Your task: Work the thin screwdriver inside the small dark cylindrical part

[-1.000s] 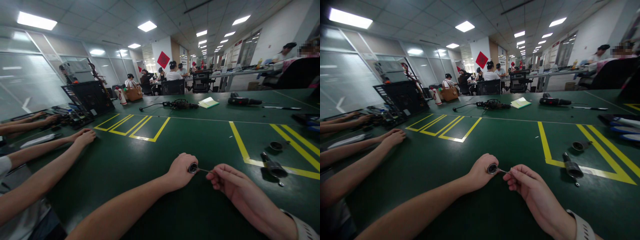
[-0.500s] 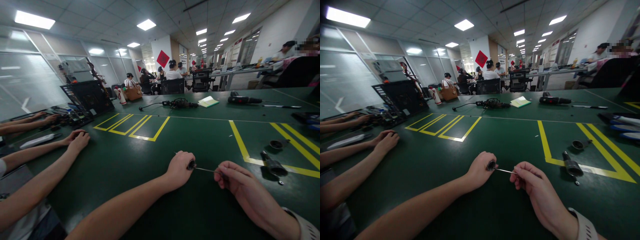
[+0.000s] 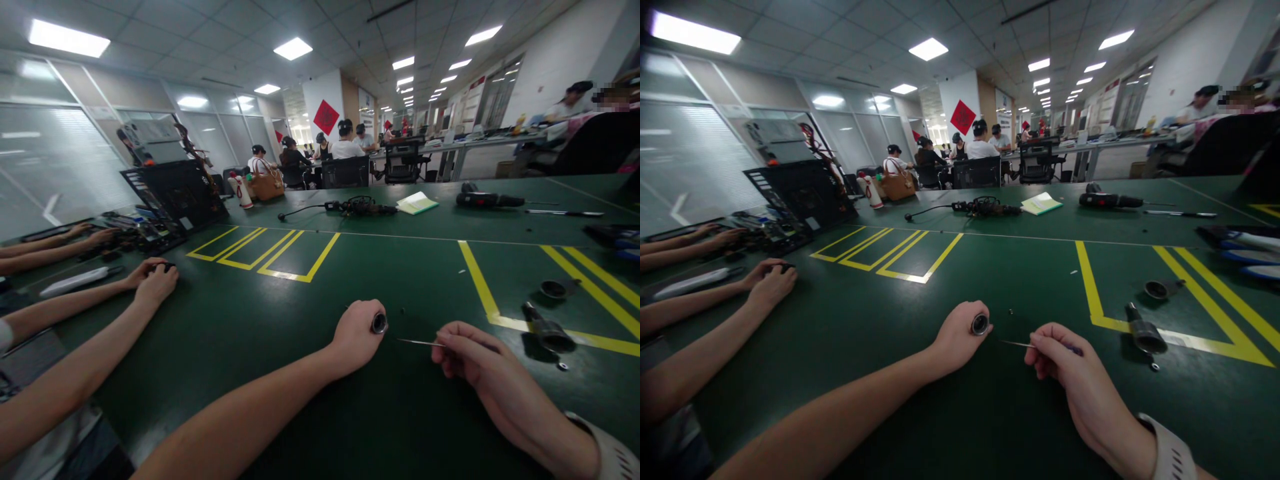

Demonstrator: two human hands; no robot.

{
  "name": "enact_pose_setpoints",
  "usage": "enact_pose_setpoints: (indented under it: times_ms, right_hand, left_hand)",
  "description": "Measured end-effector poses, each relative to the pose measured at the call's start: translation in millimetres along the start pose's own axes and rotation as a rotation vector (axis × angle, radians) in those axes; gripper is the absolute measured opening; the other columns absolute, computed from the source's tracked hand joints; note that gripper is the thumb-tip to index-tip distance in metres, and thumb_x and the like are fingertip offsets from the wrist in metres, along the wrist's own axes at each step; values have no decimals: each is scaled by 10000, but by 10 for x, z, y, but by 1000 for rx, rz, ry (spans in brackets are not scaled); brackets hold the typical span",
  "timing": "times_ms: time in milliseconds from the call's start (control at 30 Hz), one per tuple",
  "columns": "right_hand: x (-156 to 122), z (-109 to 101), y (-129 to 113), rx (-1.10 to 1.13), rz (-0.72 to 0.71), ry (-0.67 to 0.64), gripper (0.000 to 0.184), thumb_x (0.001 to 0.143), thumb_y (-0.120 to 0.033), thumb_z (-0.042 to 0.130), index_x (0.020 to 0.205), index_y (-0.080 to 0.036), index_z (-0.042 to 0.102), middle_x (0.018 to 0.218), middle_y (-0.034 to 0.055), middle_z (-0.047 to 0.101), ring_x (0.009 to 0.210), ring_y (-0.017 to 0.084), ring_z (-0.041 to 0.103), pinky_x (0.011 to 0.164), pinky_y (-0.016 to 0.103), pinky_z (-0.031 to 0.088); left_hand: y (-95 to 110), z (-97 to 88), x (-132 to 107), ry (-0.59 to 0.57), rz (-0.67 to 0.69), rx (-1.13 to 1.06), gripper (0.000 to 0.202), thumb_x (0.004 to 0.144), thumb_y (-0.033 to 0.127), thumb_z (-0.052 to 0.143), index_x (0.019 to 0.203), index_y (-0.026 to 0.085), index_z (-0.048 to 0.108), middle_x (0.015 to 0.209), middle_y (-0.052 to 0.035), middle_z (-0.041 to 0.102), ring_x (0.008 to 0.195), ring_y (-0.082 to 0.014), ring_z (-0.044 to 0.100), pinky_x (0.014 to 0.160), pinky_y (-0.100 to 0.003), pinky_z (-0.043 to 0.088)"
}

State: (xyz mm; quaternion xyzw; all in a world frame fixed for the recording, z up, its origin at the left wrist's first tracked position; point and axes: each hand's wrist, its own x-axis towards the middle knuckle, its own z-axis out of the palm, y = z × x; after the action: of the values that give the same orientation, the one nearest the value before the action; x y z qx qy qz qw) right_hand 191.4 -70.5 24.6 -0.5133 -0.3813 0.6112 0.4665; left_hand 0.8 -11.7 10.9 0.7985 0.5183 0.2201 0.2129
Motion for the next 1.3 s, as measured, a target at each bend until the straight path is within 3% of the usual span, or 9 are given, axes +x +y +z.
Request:
enact_pose_setpoints:
  times_ms: [100, 233, 400, 533, 667, 767, 967, 1133, 1300]
  right_hand:
    - [14, -32, -14, 2, -47, 39, 212, 725, -403, 655, 656, -204, 632, 634, 2, 636, 618, 163, 533, 584, 295, 434]
    - [53, -76, -124, -191, -221, 77, 284, 744, -472, 639, 864, -217, 674, 867, 45, 699, 824, 229, 612, 722, 357, 479]
    - [260, -48, -173, -693, -485, -75, 202, 838, -389, 545, 893, -237, 666, 1059, 78, 694, 1027, 305, 605, 856, 461, 447]
    - [634, 88, -133, -771, -552, -146, 100, 776, -280, 629, 872, -252, 627, 1302, 64, 575, 1179, 312, 520, 952, 490, 392]
    - [850, 209, -114, -835, -588, -241, 82, 780, -247, 620, 859, -235, 640, 1215, 74, 638, 1200, 309, 508, 1015, 514, 342]
    - [667, 186, -55, -881, -595, -326, 116, 782, -245, 621, 886, -235, 670, 1200, 64, 651, 1174, 302, 536, 1036, 512, 332]
    - [-81, 26, 87, -945, -512, -431, 214, 825, -243, 577, 991, -301, 700, 1348, -4, 541, 1262, 281, 455, 1069, 492, 323]
    - [-202, -79, 135, -836, -403, -349, 296, 809, -311, 609, 1091, -368, 679, 1322, -22, 561, 1205, 311, 512, 1026, 515, 384]
    - [-142, -165, 24, -659, -404, -149, 307, 789, -396, 620, 1087, -361, 687, 1143, 31, 689, 1056, 308, 607, 958, 499, 440]
  left_hand:
    - [18, -23, -8, 5, -5, -39, 52, 795, 227, 591, 806, 185, 562, 798, 7, 571, 755, -151, 509, 655, -264, 389]
    - [6, -8, -16, 99, -91, -120, 107, 797, 271, 597, 839, 187, 545, 822, 9, 561, 747, -146, 508, 651, -264, 403]
    - [-54, 42, 26, 309, -155, -210, 118, 781, 216, 597, 852, 185, 508, 808, 13, 542, 732, -143, 508, 643, -264, 409]
    - [-63, 37, 42, 372, -148, -227, 182, 747, 144, 601, 881, 189, 486, 810, 17, 538, 735, -143, 521, 648, -263, 415]
    - [-62, 20, 23, 356, -145, -235, 178, 734, 121, 595, 854, 191, 485, 804, 20, 538, 737, -143, 527, 656, -262, 422]
    - [-65, 23, 16, 366, -150, -256, 167, 730, 121, 592, 831, 192, 480, 781, 26, 531, 725, -139, 520, 652, -258, 418]
    - [-25, 34, 20, 341, -156, -314, 223, 724, 142, 620, 860, 193, 451, 784, 31, 515, 701, -129, 506, 631, -251, 410]
    - [-24, 26, 3, 237, -106, -333, 235, 718, 196, 665, 849, 192, 470, 806, 23, 537, 715, -134, 515, 633, -257, 421]
    - [-49, -11, 8, 218, 12, -310, 212, 692, 192, 703, 824, 178, 538, 848, -2, 567, 781, -156, 532, 700, -285, 439]
